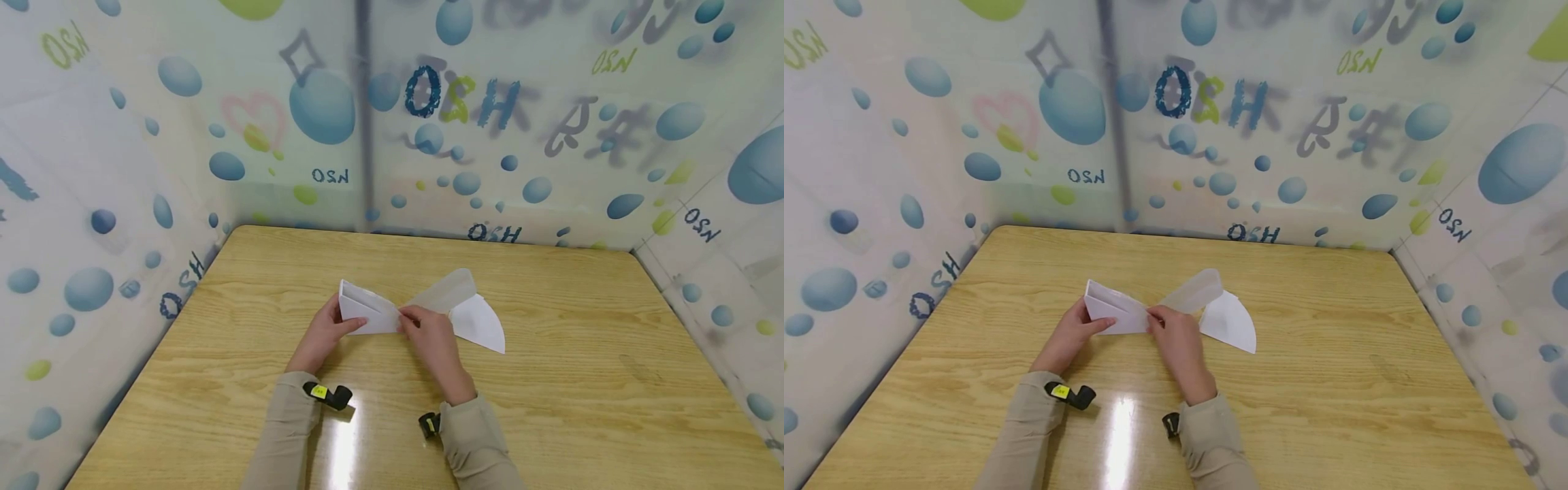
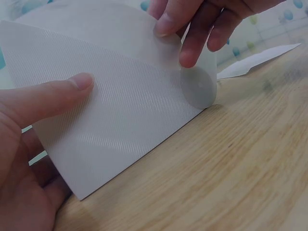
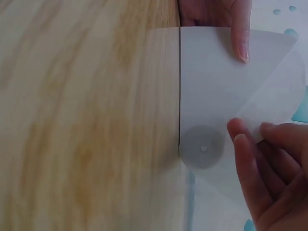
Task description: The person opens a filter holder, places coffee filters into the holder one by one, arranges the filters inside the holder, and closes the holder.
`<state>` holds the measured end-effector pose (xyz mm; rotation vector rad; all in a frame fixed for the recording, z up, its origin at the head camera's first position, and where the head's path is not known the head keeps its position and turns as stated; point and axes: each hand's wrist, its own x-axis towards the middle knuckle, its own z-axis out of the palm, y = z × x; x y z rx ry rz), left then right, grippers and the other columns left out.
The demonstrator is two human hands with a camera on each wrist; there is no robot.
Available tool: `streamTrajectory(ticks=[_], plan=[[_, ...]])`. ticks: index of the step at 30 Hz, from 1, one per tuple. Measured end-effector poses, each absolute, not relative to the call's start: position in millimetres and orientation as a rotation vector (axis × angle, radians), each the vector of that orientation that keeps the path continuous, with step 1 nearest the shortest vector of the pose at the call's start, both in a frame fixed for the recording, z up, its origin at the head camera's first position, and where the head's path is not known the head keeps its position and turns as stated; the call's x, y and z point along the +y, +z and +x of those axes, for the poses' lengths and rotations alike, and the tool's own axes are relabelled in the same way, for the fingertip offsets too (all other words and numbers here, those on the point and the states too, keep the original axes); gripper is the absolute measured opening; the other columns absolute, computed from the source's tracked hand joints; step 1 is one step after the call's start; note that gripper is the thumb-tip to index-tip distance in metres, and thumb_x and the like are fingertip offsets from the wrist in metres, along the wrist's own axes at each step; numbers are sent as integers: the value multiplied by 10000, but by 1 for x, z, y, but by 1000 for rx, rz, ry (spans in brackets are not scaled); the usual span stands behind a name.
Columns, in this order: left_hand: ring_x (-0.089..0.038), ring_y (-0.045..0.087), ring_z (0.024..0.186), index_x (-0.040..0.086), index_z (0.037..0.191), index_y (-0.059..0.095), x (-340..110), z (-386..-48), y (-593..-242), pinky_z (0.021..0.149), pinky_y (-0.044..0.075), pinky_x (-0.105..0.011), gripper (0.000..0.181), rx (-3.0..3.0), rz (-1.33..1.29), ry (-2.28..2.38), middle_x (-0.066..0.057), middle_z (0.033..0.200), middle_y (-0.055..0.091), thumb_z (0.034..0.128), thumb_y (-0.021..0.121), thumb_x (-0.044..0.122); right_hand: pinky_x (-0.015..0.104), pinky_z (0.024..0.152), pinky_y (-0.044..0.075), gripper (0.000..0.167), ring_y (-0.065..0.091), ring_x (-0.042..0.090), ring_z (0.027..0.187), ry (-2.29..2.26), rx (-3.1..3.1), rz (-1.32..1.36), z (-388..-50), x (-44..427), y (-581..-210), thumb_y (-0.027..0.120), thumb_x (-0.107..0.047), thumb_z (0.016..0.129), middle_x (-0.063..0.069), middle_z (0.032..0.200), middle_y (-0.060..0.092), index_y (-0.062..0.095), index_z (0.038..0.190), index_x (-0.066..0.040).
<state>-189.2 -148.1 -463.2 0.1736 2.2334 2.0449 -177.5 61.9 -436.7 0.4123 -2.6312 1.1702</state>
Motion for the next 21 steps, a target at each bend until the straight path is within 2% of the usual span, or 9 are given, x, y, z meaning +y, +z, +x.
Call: streamTrajectory(ticks=[4, 11, 17, 21], plan=[[-204, 514, 1027, 188, 1208, 464, -150, -194, -475, 838, 423, -342, 525, 2235, 169, 2051, -66, 1138, 539, 755, 714, 267, 224, 587, 457, 126, 591, 55, 664, 1061, -2634, 423, -178, 62, -437, 644, -192, 829, -27, 810, 676, 713, 916, -133], [-212, 513, 1031, 183, 1222, 450, -151, -195, -478, 836, 426, -346, 555, 2259, 199, 2041, -69, 1148, 533, 750, 714, 308, 276, 632, 469, 116, 604, 107, 733, 888, -2623, 476, -177, 61, -436, 655, -197, 817, -16, 863, 667, 718, 899, -144], [-215, 513, 1029, 164, 1220, 457, -148, -189, -465, 846, 419, -352, 518, 2239, 159, 2036, -80, 1146, 539, 771, 706, 225, 253, 558, 422, 113, 532, 107, 653, 808, -2612, 460, -176, 60, -437, 660, -231, 816, -26, 837, 578, 720, 887, -165], [-215, 511, 1035, 161, 1234, 448, -149, -191, -468, 849, 419, -353, 519, 2225, 172, 2050, -83, 1157, 534, 781, 697, 205, 232, 537, 398, 115, 500, 93, 622, 804, -2623, 453, -175, 60, -435, 655, -223, 821, -32, 807, 559, 719, 890, -157]])
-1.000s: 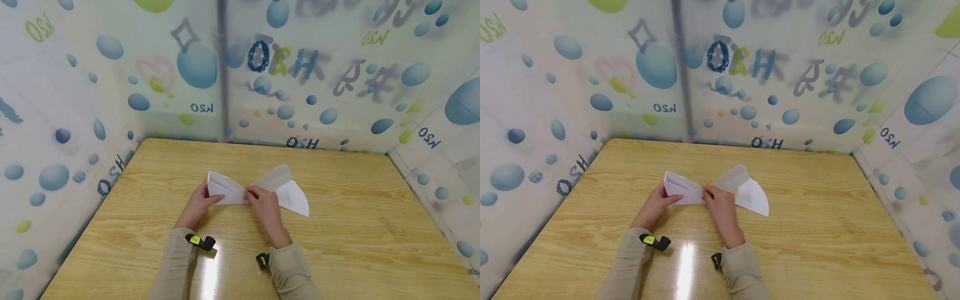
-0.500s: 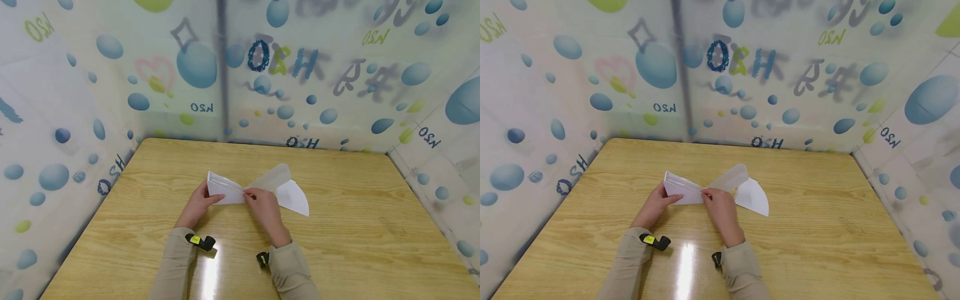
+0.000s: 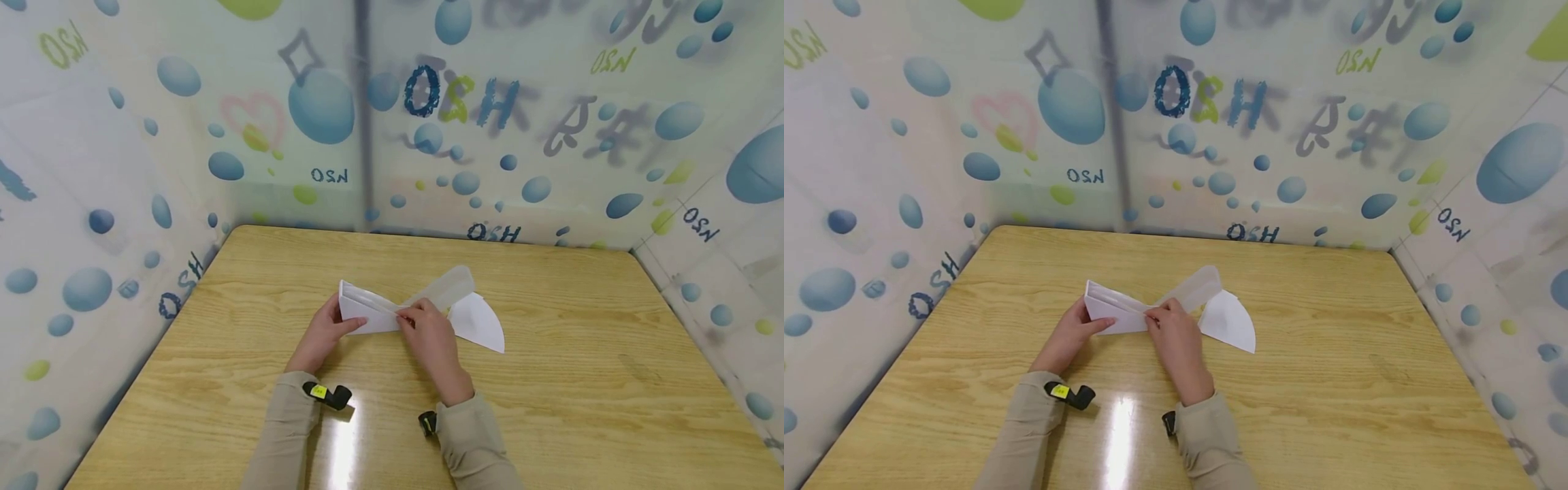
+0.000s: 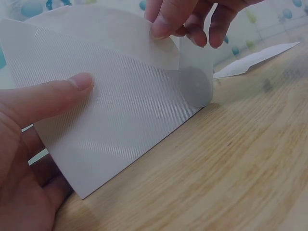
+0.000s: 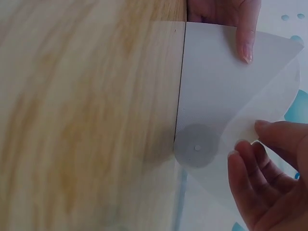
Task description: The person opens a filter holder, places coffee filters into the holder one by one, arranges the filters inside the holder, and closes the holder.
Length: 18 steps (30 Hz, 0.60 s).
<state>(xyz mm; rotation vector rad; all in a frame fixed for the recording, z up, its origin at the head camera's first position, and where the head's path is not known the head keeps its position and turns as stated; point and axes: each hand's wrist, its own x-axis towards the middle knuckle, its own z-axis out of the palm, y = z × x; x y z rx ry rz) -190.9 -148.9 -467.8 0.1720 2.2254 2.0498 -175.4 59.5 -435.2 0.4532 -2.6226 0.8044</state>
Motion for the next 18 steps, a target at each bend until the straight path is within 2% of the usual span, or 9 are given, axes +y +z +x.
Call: streamTrajectory(ticks=[6, 13, 18], plan=[[-209, 516, 1034, 182, 1231, 450, -150, -195, -478, 842, 425, -338, 548, 2239, 194, 2056, -71, 1154, 536, 758, 711, 274, 282, 593, 446, 120, 563, 127, 669, 788, -2635, 461, -175, 59, -435, 642, -227, 830, -27, 799, 612, 715, 878, -145], [-218, 513, 1029, 149, 1231, 450, -148, -190, -464, 839, 421, -337, 500, 2216, 191, 2056, -88, 1146, 537, 791, 687, 175, 328, 678, 473, 145, 611, 154, 767, 811, -2670, 446, -175, 59, -432, 617, -234, 848, -10, 852, 664, 714, 909, -145], [-215, 513, 1022, 130, 1228, 448, -147, -185, -455, 836, 421, -337, 481, 2221, 192, 2043, -93, 1138, 538, 802, 673, 143, 314, 675, 478, 168, 618, 140, 772, 909, -2676, 444, -176, 59, -433, 616, -221, 849, 3, 876, 673, 700, 958, -126]])
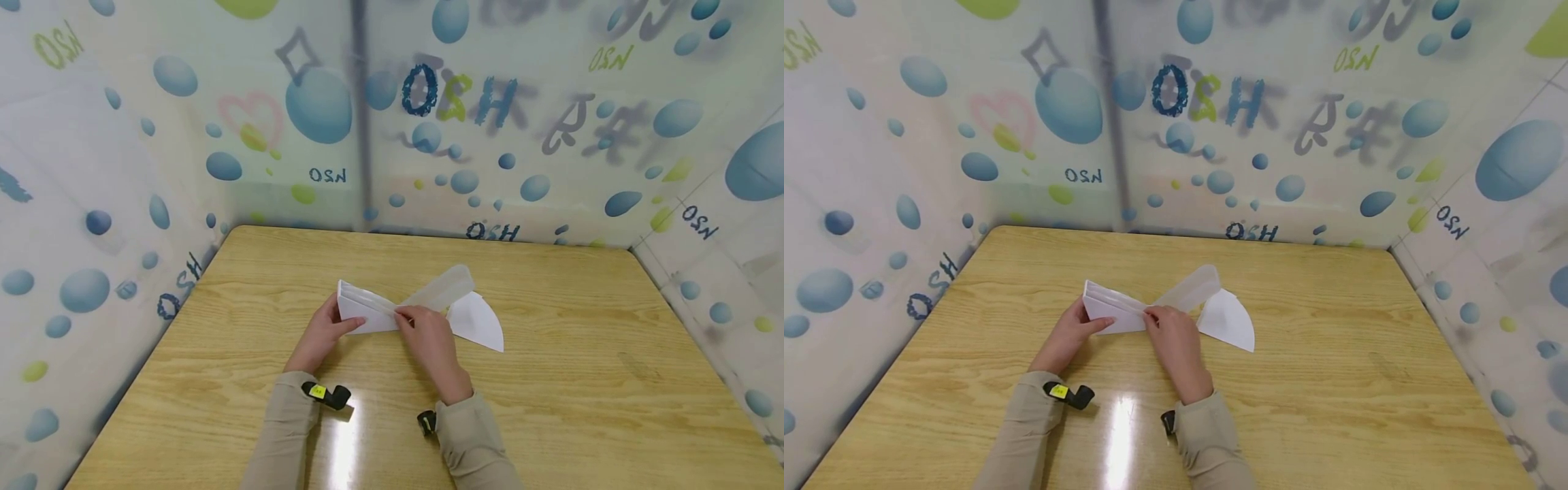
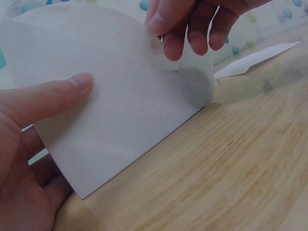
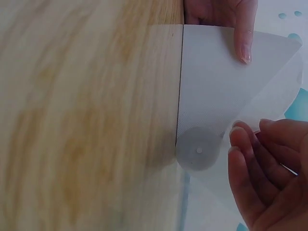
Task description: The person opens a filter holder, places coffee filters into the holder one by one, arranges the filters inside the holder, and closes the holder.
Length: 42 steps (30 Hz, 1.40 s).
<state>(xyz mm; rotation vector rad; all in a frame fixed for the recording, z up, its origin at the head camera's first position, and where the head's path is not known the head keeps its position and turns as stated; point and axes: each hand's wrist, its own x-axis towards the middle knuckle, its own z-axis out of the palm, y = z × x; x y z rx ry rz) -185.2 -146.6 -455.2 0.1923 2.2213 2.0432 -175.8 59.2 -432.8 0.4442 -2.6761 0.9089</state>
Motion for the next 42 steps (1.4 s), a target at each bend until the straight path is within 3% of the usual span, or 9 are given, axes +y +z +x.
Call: streamTrajectory(ticks=[22, 30, 37, 42], plan=[[-217, 506, 1034, 153, 1235, 446, -146, -185, -453, 851, 415, -355, 503, 2227, 166, 2029, -82, 1157, 526, 793, 685, 168, 298, 647, 458, 233, 598, 126, 738, 1058, -2713, 382, -176, 59, -433, 594, -239, 864, -25, 857, 663, 645, 1066, -135], [-223, 507, 1037, 136, 1249, 438, -147, -184, -453, 845, 423, -349, 515, 2229, 180, 2030, -93, 1161, 526, 796, 682, 170, 261, 690, 482, 309, 603, 35, 751, 1297, -2701, 428, -176, 59, -428, 550, -280, 893, -30, 992, 645, 583, 1165, -136], [-218, 508, 1036, 206, 1239, 454, -149, -190, -467, 853, 418, -358, 538, 2223, 167, 2044, -66, 1164, 527, 766, 707, 240, 252, 618, 458, 340, 597, 46, 725, 1354, -2754, 468, -173, 61, -426, 561, -268, 887, -30, 921, 651, 553, 1207, -155], [-213, 516, 1032, 231, 1230, 459, -150, -193, -474, 851, 423, -371, 560, 2242, 160, 2047, -49, 1155, 536, 740, 723, 297, 253, 632, 461, 302, 589, 46, 738, 1371, -2743, 445, -176, 64, -430, 537, -290, 899, -53, 964, 631, 574, 1179, -184]])
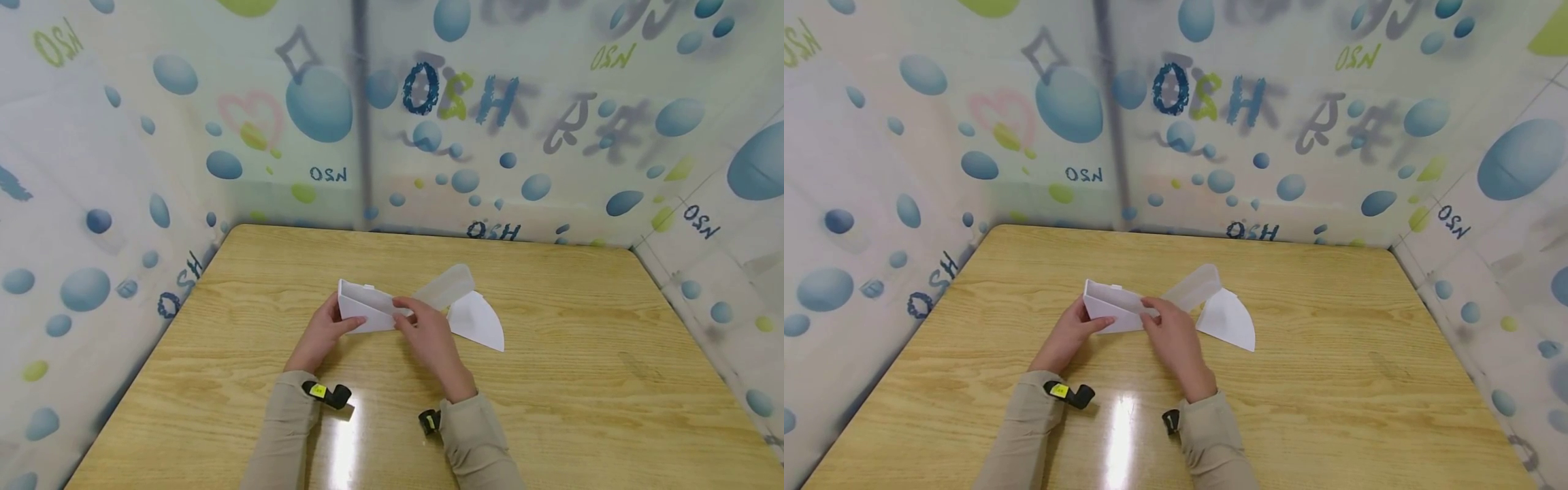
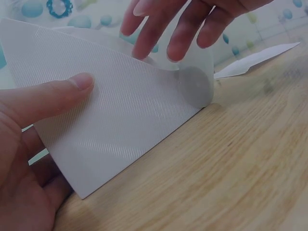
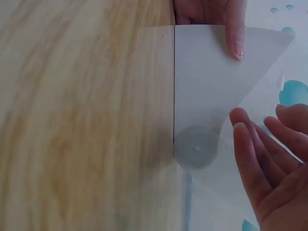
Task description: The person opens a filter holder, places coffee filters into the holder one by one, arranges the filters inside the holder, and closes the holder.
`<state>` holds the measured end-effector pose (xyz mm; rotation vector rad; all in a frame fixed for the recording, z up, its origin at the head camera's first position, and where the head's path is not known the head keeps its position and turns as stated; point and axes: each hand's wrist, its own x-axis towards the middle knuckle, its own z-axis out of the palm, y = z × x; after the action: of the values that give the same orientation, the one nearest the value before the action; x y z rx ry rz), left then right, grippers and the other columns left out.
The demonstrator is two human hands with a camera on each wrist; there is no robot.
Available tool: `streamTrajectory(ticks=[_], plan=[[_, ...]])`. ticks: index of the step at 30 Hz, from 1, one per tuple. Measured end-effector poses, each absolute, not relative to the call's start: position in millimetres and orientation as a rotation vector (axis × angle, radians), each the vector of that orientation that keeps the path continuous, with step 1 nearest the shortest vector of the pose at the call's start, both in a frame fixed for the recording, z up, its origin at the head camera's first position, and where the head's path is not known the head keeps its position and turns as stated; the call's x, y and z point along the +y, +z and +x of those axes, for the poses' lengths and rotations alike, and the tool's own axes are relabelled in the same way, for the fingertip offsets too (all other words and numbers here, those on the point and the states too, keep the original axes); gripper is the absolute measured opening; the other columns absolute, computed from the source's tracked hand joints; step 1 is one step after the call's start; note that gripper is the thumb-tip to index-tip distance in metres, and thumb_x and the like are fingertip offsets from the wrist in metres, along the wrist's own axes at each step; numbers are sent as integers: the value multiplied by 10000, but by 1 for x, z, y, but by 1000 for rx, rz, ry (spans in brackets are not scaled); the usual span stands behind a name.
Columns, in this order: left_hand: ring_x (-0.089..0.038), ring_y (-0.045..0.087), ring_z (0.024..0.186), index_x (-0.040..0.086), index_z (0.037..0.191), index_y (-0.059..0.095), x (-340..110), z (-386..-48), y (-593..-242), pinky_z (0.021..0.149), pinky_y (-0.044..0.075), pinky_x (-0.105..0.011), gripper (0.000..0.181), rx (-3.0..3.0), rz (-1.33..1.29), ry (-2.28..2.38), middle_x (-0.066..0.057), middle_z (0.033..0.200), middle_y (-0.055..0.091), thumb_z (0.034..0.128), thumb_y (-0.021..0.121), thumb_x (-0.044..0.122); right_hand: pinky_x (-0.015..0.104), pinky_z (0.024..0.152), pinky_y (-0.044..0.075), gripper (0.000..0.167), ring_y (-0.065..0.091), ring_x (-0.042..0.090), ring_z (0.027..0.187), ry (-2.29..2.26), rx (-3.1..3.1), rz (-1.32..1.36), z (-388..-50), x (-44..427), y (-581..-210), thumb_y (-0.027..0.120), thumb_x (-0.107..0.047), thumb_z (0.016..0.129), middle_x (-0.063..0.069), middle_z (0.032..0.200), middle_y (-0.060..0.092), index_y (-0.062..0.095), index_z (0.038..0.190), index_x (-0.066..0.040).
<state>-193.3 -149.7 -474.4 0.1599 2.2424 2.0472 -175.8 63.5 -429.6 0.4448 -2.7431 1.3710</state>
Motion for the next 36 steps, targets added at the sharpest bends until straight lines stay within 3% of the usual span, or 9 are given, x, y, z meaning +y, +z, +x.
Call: streamTrajectory(ticks=[7, 14, 23, 27, 36], plan=[[-212, 519, 1033, 223, 1237, 450, -149, -196, -477, 840, 432, -355, 580, 2251, 171, 2041, -49, 1161, 534, 734, 725, 311, 280, 580, 496, 238, 622, 171, 699, 1636, -2563, 444, -178, 69, -427, 546, -243, 898, 4, 875, 661, 629, 1098, -145], [-204, 518, 1029, 243, 1221, 463, -149, -196, -478, 849, 420, -369, 557, 2256, 177, 2044, -34, 1145, 541, 735, 726, 308, 365, 598, 503, 200, 612, 131, 685, 1730, -2406, 438, -181, 81, -428, 540, -275, 897, -39, 857, 656, 648, 1033, -176], [-203, 516, 1027, 241, 1209, 471, -150, -196, -477, 850, 415, -363, 533, 2232, 191, 2063, -38, 1142, 543, 741, 722, 292, 454, 637, 478, 267, 605, 286, 715, 1826, -2353, 378, -171, 100, -404, 500, -223, 923, 113, 805, 647, 647, 943, -1], [-206, 515, 1028, 237, 1212, 470, -150, -196, -477, 851, 415, -362, 531, 2232, 199, 2067, -40, 1145, 541, 746, 719, 284, 425, 635, 483, 287, 598, 313, 716, 1812, -2359, 310, -171, 107, -403, 470, -216, 938, 131, 799, 646, 639, 905, 14], [-205, 512, 1030, 230, 1220, 464, -150, -195, -477, 847, 417, -354, 535, 2248, 194, 2054, -43, 1146, 539, 751, 715, 284, 477, 646, 471, 255, 600, 309, 713, 1816, -2370, 203, -173, 119, -405, 487, -191, 931, 146, 786, 643, 635, 871, 8]])
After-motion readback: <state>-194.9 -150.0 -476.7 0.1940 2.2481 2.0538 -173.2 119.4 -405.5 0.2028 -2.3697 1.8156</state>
